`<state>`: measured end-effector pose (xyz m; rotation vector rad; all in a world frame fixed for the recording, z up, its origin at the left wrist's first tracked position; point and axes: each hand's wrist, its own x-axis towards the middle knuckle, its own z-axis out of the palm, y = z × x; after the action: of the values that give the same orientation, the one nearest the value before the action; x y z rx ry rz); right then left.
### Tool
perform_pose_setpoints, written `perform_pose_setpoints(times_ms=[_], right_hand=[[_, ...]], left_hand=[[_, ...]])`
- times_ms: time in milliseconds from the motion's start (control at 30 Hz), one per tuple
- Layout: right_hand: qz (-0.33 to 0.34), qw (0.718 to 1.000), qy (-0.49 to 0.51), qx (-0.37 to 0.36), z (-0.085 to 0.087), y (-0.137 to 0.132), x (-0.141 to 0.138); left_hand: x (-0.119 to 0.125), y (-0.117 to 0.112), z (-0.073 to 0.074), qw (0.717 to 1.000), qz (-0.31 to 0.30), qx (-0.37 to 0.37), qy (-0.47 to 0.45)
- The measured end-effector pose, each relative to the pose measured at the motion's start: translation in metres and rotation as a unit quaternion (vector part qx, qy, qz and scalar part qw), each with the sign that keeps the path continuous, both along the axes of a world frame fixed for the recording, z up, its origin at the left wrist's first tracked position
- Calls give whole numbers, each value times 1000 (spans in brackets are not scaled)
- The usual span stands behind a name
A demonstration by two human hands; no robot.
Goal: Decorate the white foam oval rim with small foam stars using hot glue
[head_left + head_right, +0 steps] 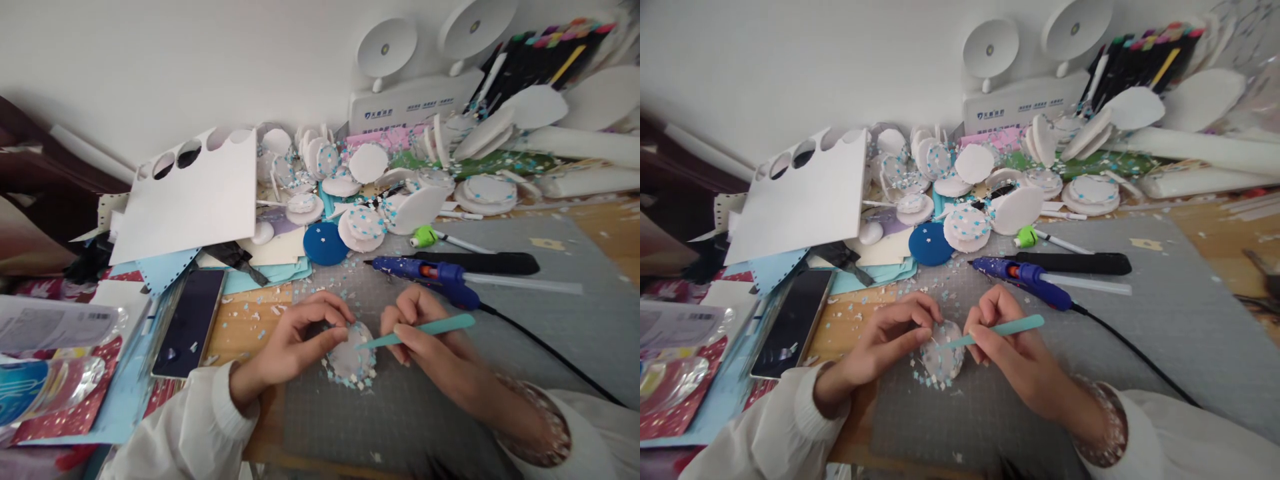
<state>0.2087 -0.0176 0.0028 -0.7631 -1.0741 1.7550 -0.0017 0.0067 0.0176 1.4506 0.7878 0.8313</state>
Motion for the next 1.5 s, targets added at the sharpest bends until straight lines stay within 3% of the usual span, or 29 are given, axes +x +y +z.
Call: perform_pose_setpoints(times_ms=[833,967,1067,1200,1333,1500], right_hand=[[7,999,-18,40,-1,-3,1],[-46,998,-8,43,-1,-2,3],[-120,988,-40,85,0,-4,4],[-215,949,-131,188,6,-5,7],[-279,870,-253,318,16,-2,16],[-328,767,-375,404,18,-1,33]], left_hand=[[-2,-1,0,999,-30,-13,-9],[-3,0,0,999,-27,-21,-14],[-2,0,0,1000,-26,-12,-14],[-1,-1,-1,999,-5,30,9],[2,-3,-2,996,19,75,42],[5,-4,-1,991,23,109,70]])
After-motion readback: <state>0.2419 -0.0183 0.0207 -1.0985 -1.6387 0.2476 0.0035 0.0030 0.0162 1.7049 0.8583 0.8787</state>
